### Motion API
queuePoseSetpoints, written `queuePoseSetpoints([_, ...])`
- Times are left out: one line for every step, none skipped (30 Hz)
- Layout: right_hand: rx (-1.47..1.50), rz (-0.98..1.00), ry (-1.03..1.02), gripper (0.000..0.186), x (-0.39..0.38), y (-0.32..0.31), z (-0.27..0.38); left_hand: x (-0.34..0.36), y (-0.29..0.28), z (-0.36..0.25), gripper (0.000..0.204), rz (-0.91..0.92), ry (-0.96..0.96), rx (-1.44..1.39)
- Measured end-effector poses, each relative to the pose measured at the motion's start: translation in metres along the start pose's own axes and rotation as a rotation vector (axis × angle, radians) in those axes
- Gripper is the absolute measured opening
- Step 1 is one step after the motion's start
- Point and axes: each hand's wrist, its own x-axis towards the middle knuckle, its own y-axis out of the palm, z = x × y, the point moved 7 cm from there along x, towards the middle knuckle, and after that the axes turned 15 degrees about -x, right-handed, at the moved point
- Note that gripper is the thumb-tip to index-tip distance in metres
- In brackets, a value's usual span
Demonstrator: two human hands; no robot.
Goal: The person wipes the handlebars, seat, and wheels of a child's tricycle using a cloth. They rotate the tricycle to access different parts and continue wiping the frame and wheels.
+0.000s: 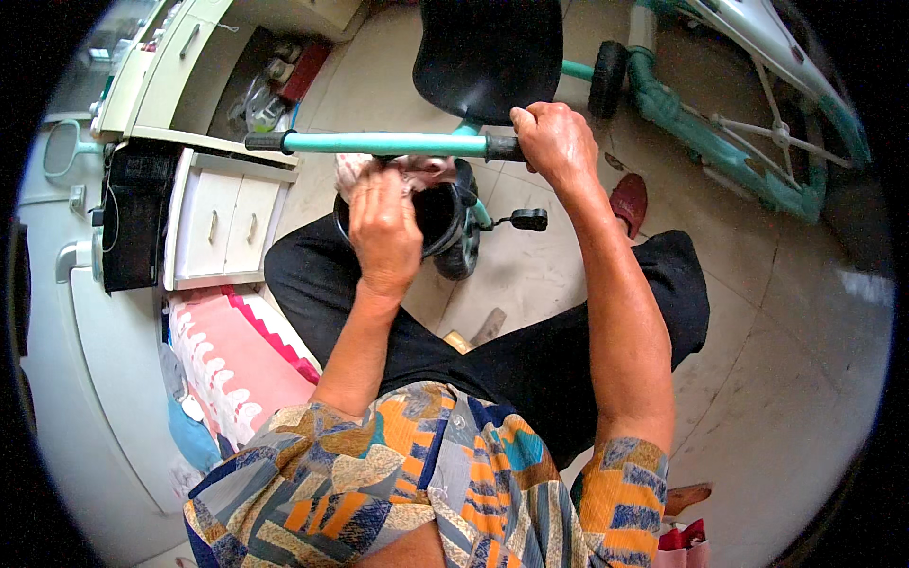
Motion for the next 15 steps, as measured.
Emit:
queuePoseSetpoints([0.002,0.006,0.002,0.044,0.0,0.001,0.0,0.001,-0.001,-0.012,0.036,-0.033,0.042,0.032])
queuePoseSetpoints([0.003,0.0,0.003,0.044,0.0,0.002,-0.001,0.002,-0.003,-0.017,0.034,-0.05,0.044,0.012])
queuePoseSetpoints([0.002,-0.012,0.008,0.044,0.0,0.002,-0.003,0.0,0.0,-0.019,0.033,-0.026,0.066,-0.014])
queuePoseSetpoints([0.002,-0.023,0.012,0.043,0.001,0.002,-0.005,-0.003,0.002,-0.02,0.032,-0.001,0.089,-0.039])
queuePoseSetpoints([-0.005,-0.023,0.003,0.043,0.001,0.003,-0.005,-0.008,0.004,-0.023,0.031,0.024,0.111,-0.065])
queuePoseSetpoints([-0.006,-0.022,-0.012,0.043,0.003,0.003,-0.004,-0.013,0.007,-0.032,0.032,0.041,0.164,-0.106])
queuePoseSetpoints([-0.009,-0.021,-0.025,0.044,0.004,0.005,-0.003,-0.018,0.007,-0.046,0.031,0.089,0.235,-0.141])
queuePoseSetpoints([-0.003,-0.016,-0.019,0.044,0.004,0.005,-0.002,-0.022,0.008,-0.055,0.032,0.096,0.269,-0.212])
queuePoseSetpoints([-0.004,-0.011,-0.011,0.044,0.003,0.004,-0.002,-0.024,0.005,-0.066,0.031,0.126,0.293,-0.273])
queuePoseSetpoints([-0.005,-0.005,-0.002,0.044,0.002,0.005,-0.001,-0.028,0.008,-0.072,0.029,0.221,0.344,-0.302])
queuePoseSetpoints([0.01,-0.008,-0.006,0.044,0.001,0.006,0.0,-0.033,0.011,-0.077,0.028,0.317,0.394,-0.331])
queuePoseSetpoints([0.022,-0.011,-0.008,0.043,0.0,0.005,-0.001,-0.037,0.011,-0.077,0.027,0.334,0.416,-0.342])
queuePoseSetpoints([0.034,-0.015,-0.011,0.043,-0.001,0.005,-0.002,-0.042,0.009,-0.073,0.027,0.35,0.437,-0.353])
queuePoseSetpoints([0.025,-0.012,-0.028,0.043,0.0,0.005,-0.001,-0.047,0.007,-0.069,0.027,0.367,0.46,-0.364])
queuePoseSetpoints([0.017,-0.011,-0.04,0.043,0.001,0.003,0.0,-0.051,0.002,-0.063,0.027,0.349,0.464,-0.367])
